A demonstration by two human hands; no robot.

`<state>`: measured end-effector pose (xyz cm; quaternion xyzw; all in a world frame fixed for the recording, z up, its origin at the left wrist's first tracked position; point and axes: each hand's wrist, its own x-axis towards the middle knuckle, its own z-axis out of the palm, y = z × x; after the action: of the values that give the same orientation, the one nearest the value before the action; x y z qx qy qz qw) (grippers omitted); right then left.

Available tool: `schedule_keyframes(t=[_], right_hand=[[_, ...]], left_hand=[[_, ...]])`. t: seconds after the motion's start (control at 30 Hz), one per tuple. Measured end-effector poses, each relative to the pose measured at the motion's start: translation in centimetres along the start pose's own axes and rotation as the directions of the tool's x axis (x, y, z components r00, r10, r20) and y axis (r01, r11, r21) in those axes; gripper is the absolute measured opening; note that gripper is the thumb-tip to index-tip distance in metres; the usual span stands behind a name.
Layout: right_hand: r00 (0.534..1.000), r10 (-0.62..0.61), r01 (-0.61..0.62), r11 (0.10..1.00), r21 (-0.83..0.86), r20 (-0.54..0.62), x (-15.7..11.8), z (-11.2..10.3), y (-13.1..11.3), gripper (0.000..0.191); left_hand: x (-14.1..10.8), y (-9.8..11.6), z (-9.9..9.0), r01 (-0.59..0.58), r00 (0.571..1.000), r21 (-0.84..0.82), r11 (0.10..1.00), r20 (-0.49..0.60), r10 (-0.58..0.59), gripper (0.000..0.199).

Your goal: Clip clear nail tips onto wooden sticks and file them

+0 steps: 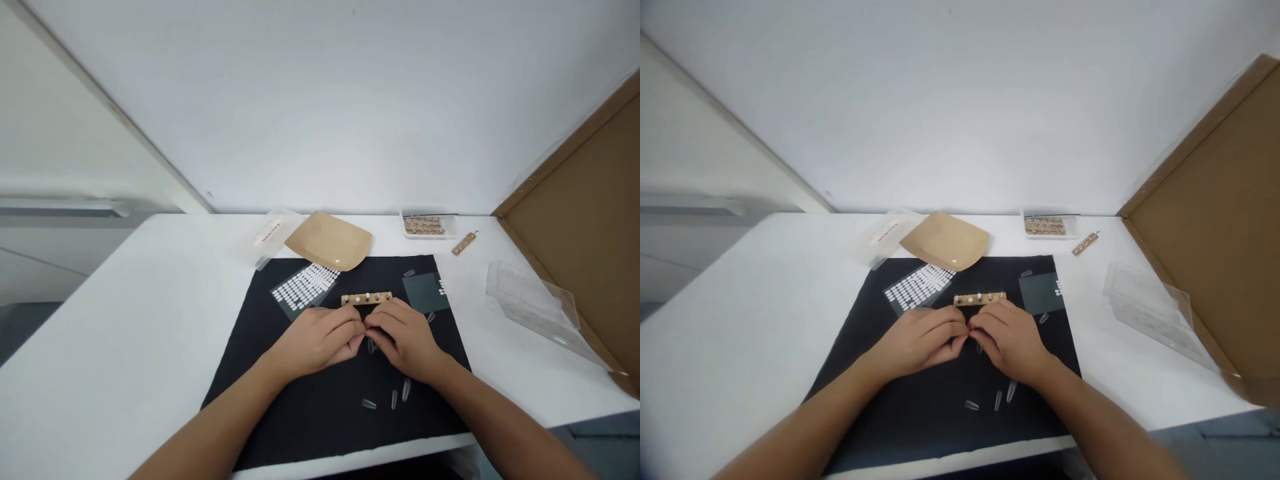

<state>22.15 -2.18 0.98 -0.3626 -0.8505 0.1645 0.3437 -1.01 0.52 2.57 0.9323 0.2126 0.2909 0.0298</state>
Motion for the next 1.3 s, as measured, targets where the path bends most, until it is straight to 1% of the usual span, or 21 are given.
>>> schedule_keyframes(t=[0.1,0.17,0.23,0.3,0.37,0.43,0.5,0.63,0.7,0.77,0.83,0.93,1.07,1.17,1.3], right_hand=[[0.997,0.036,-0.036,0.999,-0.007,-0.07,0.1,0.0,0.0,0.009],[0.987,0.075,-0.078,0.997,-0.01,-0.144,0.1,0.0,0.0,0.007],[0.966,0.13,-0.136,0.991,-0.01,-0.225,0.2,0.0,0.1,0.005],[0.939,0.189,-0.199,0.98,-0.005,-0.288,0.2,-0.2,0.2,0.004],[0.911,0.236,-0.251,0.968,-0.001,-0.338,0.3,-0.3,0.5,0.005],[0.889,0.261,-0.284,0.959,-0.005,-0.376,0.4,-0.4,0.9,0.005],[0.871,0.279,-0.305,0.952,0.0,-0.405,0.4,-0.3,1.2,0.006],[0.853,0.34,-0.337,0.938,0.081,-0.395,0.8,-0.1,1.4,0.008],[0.866,0.323,-0.308,0.946,0.102,-0.381,1.0,0.1,1.4,0.008],[0.885,0.272,-0.268,0.961,0.064,-0.377,1.3,0.3,1.3,0.007],[0.894,0.238,-0.259,0.966,-0.005,-0.38,1.5,0.6,1.3,0.006],[0.889,0.234,-0.283,0.956,-0.071,-0.393,1.7,1.1,1.4,0.006],[0.895,0.231,-0.283,0.955,-0.088,-0.381,2.1,1.5,1.4,0.006],[0.913,0.224,-0.275,0.955,-0.109,-0.342,2.6,1.3,1.2,0.003],[0.956,0.201,-0.236,0.959,-0.156,-0.212,3.7,0.7,0.8,0.003]], left_hand=[[-0.1,-0.1,0.1,0.018,0.999,0.046,0.999,-0.047,-0.015,0.013],[-0.3,-0.2,0.3,0.055,0.995,0.086,0.995,-0.086,-0.048,0.026],[-0.3,-0.3,0.4,0.098,0.988,0.112,0.989,-0.133,-0.083,0.038],[-0.3,-0.5,0.6,0.159,0.976,0.123,0.98,-0.169,-0.137,0.046],[-0.3,-0.8,0.8,0.246,0.96,0.125,0.961,-0.166,-0.224,0.053],[-0.4,-1.2,1.1,0.325,0.941,0.11,0.939,-0.136,-0.31,0.057],[-0.5,-1.7,1.5,0.366,0.927,0.078,0.928,-0.122,-0.355,0.056],[-0.9,-2.2,2.4,0.412,0.907,0.002,0.911,-0.097,-0.41,0.05],[-1.0,-2.2,2.7,0.418,0.903,-0.033,0.908,-0.099,-0.419,0.046],[-1.0,-2.1,2.9,0.423,0.898,-0.051,0.904,-0.107,-0.426,0.044],[-1.0,-2.0,2.9,0.433,0.893,-0.055,0.9,-0.107,-0.437,0.044],[-1.1,-2.1,3.0,0.456,0.884,-0.061,0.888,-0.087,-0.46,0.045],[-1.3,-2.2,3.3,0.479,0.874,-0.062,0.875,-0.061,-0.483,0.043],[-1.5,-2.2,3.3,0.484,0.873,-0.044,0.874,-0.049,-0.485,0.044],[-1.4,-2.1,3.2,0.478,0.877,-0.019,0.878,-0.046,-0.479,0.039]])
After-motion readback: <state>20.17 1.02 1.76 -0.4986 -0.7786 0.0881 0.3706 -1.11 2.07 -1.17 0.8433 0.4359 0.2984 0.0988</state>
